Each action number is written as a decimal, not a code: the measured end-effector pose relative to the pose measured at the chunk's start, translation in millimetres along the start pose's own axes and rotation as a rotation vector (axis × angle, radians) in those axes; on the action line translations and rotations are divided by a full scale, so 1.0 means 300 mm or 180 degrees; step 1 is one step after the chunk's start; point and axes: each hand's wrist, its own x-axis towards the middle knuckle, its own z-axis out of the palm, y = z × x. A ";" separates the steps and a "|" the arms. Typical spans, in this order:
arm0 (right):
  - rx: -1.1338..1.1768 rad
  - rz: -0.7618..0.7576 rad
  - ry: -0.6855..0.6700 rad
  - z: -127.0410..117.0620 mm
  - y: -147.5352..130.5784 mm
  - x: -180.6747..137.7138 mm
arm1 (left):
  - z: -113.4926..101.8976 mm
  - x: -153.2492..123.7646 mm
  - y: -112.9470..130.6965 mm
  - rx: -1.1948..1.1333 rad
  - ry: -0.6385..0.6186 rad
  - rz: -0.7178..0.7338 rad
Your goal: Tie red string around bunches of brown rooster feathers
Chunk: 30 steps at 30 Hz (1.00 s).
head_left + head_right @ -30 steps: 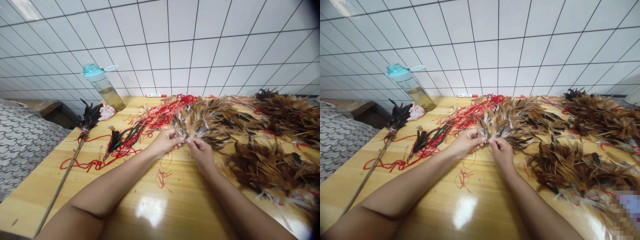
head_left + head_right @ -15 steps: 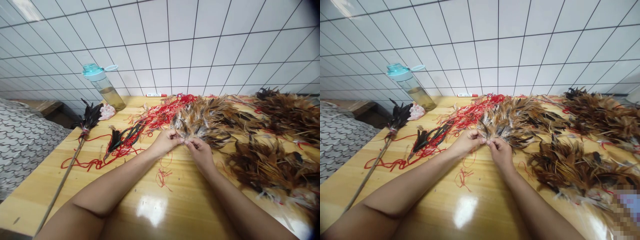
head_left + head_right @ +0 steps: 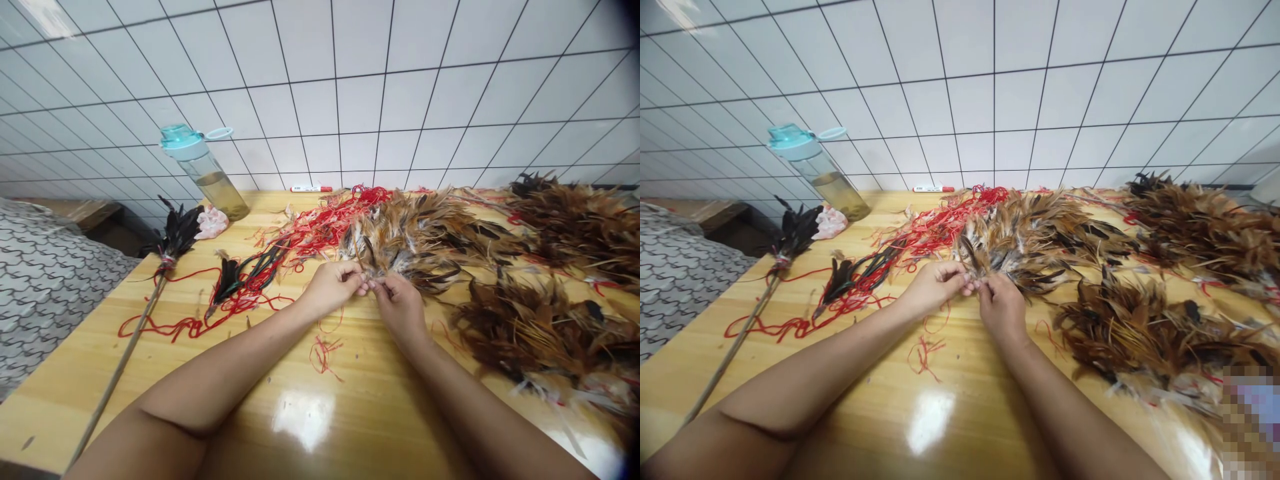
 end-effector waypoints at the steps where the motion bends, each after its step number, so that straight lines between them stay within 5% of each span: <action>1: -0.0119 -0.0037 -0.0019 -0.001 -0.002 -0.002 | 0.001 0.000 -0.001 0.0001 0.0014 -0.0014; 20: -0.0011 0.0057 0.0010 0.004 -0.007 0.005 | -0.008 0.004 -0.015 0.0611 -0.0184 0.0112; 30: 0.0191 0.0056 -0.0032 0.000 -0.016 0.007 | -0.004 0.010 0.004 -0.0796 -0.0225 -0.0350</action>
